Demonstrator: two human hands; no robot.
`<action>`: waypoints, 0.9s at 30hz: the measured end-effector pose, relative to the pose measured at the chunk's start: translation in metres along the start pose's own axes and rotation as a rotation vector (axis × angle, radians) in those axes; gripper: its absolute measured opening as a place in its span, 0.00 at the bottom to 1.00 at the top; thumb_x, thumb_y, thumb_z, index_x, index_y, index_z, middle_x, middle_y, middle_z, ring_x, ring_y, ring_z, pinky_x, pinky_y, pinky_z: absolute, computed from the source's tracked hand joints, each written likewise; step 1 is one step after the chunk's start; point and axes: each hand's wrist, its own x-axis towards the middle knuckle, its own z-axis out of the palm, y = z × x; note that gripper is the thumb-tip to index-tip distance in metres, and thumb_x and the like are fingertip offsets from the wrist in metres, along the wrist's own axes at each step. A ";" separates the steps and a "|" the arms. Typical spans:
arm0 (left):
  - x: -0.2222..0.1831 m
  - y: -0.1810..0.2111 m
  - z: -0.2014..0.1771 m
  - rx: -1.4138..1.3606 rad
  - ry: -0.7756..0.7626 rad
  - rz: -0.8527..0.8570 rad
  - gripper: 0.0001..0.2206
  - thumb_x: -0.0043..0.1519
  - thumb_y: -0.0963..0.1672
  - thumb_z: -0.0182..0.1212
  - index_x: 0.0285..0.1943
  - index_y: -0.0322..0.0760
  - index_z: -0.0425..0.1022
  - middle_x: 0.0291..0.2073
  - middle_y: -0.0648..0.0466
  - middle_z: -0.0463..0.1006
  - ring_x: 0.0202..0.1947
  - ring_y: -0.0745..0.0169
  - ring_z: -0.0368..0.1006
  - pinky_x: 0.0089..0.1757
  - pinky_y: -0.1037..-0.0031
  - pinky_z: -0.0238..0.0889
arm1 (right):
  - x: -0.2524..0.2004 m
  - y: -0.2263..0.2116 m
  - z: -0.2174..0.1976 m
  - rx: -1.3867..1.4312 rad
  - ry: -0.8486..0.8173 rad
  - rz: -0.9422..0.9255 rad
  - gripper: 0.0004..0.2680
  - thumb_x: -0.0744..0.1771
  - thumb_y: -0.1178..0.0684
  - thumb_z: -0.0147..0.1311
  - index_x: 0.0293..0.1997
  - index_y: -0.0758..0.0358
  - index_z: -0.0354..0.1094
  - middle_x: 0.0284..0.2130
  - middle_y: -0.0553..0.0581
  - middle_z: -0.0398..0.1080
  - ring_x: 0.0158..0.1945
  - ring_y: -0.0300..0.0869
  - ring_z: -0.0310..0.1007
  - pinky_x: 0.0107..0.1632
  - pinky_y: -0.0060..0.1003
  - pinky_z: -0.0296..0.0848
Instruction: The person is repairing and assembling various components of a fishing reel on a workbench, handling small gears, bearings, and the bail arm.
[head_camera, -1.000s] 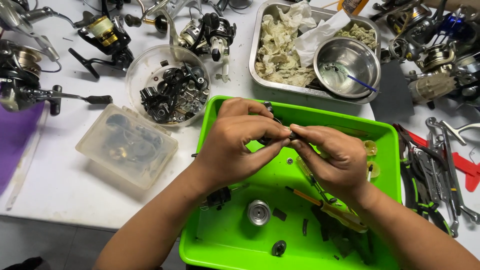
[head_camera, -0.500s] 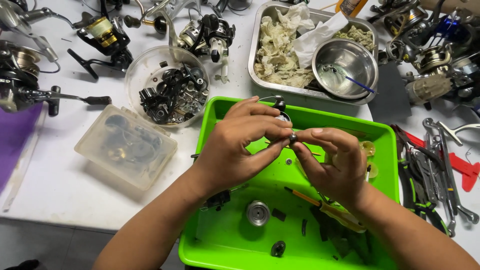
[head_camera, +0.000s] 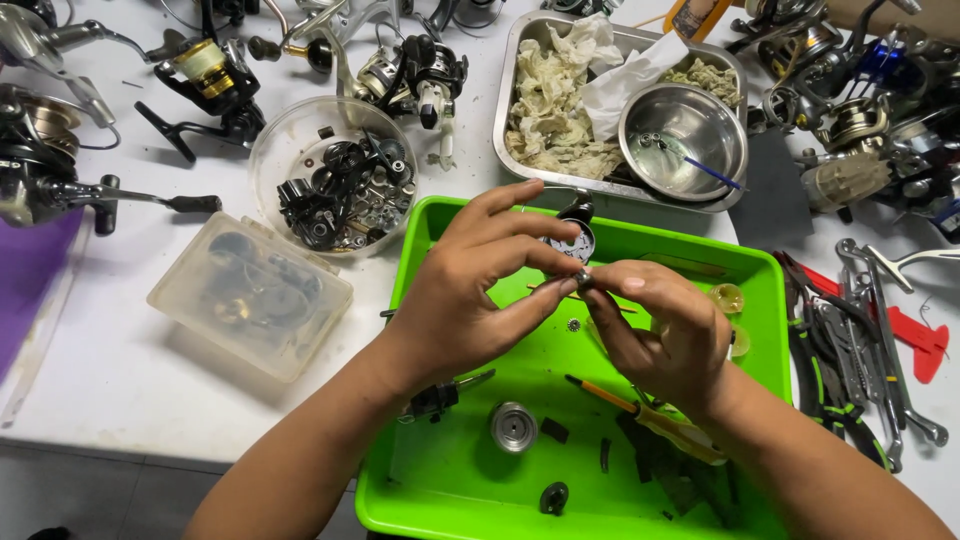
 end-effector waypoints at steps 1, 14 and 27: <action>0.000 0.000 0.000 0.019 -0.020 0.004 0.07 0.62 0.40 0.70 0.46 0.40 0.78 0.49 0.53 0.83 0.66 0.38 0.68 0.65 0.54 0.59 | 0.001 0.000 -0.001 -0.021 -0.007 -0.030 0.18 0.67 0.70 0.58 0.57 0.66 0.50 0.40 0.74 0.75 0.43 0.55 0.82 0.46 0.46 0.83; -0.002 0.002 0.000 0.231 0.006 0.056 0.09 0.64 0.43 0.71 0.51 0.52 0.80 0.43 0.63 0.82 0.62 0.50 0.72 0.67 0.53 0.39 | -0.001 0.004 -0.003 -0.050 -0.008 -0.070 0.19 0.67 0.71 0.59 0.58 0.65 0.51 0.39 0.72 0.75 0.41 0.55 0.81 0.45 0.46 0.83; -0.005 0.002 -0.001 0.283 0.017 0.107 0.12 0.65 0.43 0.71 0.55 0.51 0.79 0.42 0.65 0.86 0.64 0.48 0.73 0.67 0.47 0.33 | -0.003 0.007 -0.006 -0.072 -0.047 -0.153 0.19 0.67 0.72 0.57 0.59 0.62 0.49 0.43 0.74 0.74 0.41 0.57 0.80 0.46 0.49 0.83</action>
